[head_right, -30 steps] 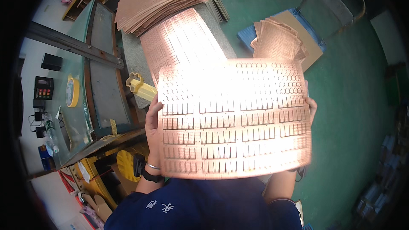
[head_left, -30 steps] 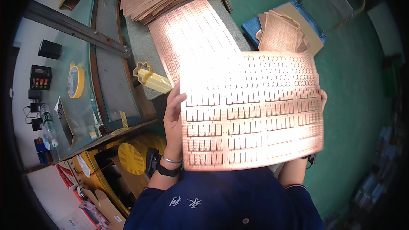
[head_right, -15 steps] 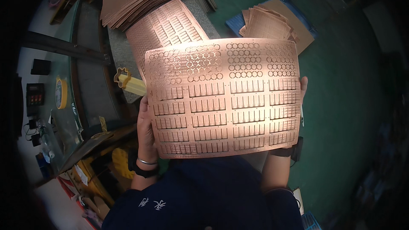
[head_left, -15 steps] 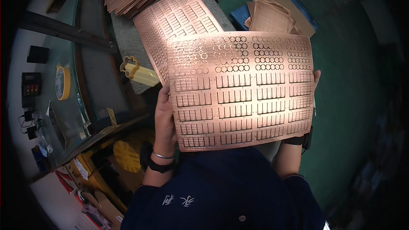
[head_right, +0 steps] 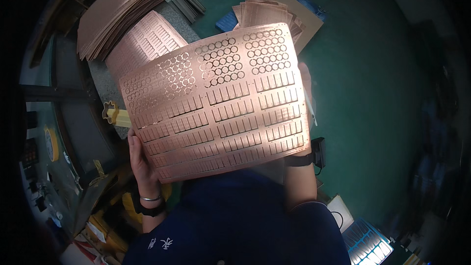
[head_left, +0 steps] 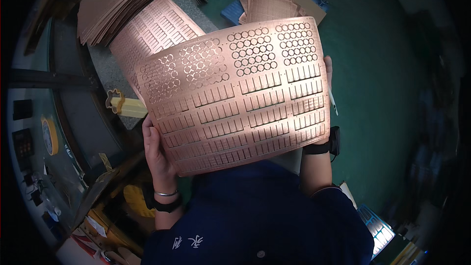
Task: Inspecting and sorting copper-colored metal sheets with grid patterns on a workstation.
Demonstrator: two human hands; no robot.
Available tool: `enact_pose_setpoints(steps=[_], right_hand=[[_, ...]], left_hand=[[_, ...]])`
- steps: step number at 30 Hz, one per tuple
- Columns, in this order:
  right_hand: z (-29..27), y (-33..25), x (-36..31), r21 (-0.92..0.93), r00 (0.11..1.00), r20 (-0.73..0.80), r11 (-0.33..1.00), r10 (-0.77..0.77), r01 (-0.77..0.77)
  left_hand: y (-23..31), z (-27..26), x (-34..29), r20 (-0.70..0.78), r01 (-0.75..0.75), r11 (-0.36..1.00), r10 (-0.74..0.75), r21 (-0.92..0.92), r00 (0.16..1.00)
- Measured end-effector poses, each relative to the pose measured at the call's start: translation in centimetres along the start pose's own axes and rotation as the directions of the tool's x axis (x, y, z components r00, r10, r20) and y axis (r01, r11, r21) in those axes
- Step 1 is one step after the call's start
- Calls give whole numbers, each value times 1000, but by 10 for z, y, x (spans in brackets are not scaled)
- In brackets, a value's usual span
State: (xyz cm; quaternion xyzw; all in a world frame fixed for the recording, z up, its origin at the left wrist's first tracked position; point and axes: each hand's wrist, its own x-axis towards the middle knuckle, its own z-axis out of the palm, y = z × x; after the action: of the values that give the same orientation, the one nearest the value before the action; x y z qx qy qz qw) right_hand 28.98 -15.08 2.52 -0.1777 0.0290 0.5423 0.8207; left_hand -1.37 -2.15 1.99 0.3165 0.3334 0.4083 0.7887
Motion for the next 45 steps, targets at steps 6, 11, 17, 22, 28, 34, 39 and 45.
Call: enact_pose_setpoints(steps=[6,11,17,22,28,34,39,45], right_hand=[[13,4,-2,17,993,-110,998,-50,52],[-15,-13,4,-342,894,-331,921,-302,185],[-27,-20,-23,-488,906,41,783,-421,386],[-32,-22,-23,-518,902,66,758,-427,397],[-42,-25,-24,-551,872,-38,738,-488,389],[-42,-24,-20,-556,881,69,715,-467,423],[-11,-13,-14,-551,909,21,754,-416,358],[-63,-22,-3,-651,948,-118,744,-296,152]], left_hand=[[0,-2,0,-9,-34,999,34,25,999],[0,-10,0,-23,-75,991,78,115,997],[2,-8,-5,-24,-156,980,160,122,987],[4,-2,-8,-8,-186,975,188,124,982],[5,3,-9,19,-153,982,152,113,988],[3,1,-10,-10,-139,985,141,101,990],[-1,-1,-3,-47,-98,986,105,138,993],[-4,0,13,-37,18,990,-13,138,999]])
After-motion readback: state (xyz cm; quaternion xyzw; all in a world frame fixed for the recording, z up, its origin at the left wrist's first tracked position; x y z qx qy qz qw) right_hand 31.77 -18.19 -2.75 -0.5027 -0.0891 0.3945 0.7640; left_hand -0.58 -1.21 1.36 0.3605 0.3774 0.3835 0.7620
